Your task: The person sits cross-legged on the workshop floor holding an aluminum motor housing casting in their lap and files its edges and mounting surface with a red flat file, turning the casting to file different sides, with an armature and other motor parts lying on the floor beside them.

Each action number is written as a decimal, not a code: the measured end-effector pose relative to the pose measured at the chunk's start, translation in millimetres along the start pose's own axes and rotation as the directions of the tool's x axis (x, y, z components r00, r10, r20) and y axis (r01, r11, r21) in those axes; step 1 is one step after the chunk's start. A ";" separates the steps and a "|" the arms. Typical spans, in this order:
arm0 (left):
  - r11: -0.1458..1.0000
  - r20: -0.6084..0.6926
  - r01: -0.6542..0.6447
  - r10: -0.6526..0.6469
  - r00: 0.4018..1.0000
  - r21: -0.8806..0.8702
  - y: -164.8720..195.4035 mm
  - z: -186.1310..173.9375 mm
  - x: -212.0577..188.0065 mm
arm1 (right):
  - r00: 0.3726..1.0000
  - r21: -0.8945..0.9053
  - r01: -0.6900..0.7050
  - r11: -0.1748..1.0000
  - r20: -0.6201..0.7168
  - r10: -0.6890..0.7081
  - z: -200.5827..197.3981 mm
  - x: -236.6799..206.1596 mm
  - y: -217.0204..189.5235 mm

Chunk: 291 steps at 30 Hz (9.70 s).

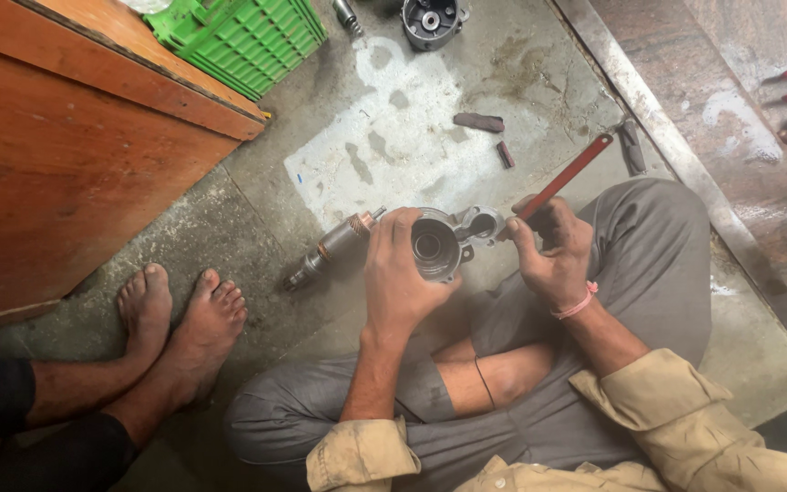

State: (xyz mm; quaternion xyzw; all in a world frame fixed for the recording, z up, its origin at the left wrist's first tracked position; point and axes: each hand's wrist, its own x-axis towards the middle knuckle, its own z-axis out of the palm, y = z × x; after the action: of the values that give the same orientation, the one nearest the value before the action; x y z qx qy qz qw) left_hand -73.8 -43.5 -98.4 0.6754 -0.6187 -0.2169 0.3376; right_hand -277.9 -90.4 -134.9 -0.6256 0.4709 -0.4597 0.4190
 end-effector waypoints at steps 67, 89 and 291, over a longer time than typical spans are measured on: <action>1.000 -0.015 -0.017 0.017 1.000 -0.003 2.7 -5.4 -7.1 | 0.995 0.013 -0.081 0.997 0.065 0.080 -7.6 9.9 -4.7; 1.000 -0.014 -0.019 0.019 1.000 0.005 0.4 -4.6 -8.0 | 0.885 -0.018 0.047 0.999 0.464 -0.034 -18.4 65.7 -4.6; 0.995 -0.055 -0.078 0.074 0.996 -0.070 -33.2 25.7 27.9 | 0.963 -0.216 -0.132 0.968 0.206 0.177 23.8 47.4 -2.7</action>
State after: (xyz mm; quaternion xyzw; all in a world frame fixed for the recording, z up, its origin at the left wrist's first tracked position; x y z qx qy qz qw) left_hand -65.3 -75.6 -136.4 0.6443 -0.6265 -0.2083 0.3859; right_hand -247.9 -133.8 -129.2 -0.6733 0.5122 -0.3027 0.4389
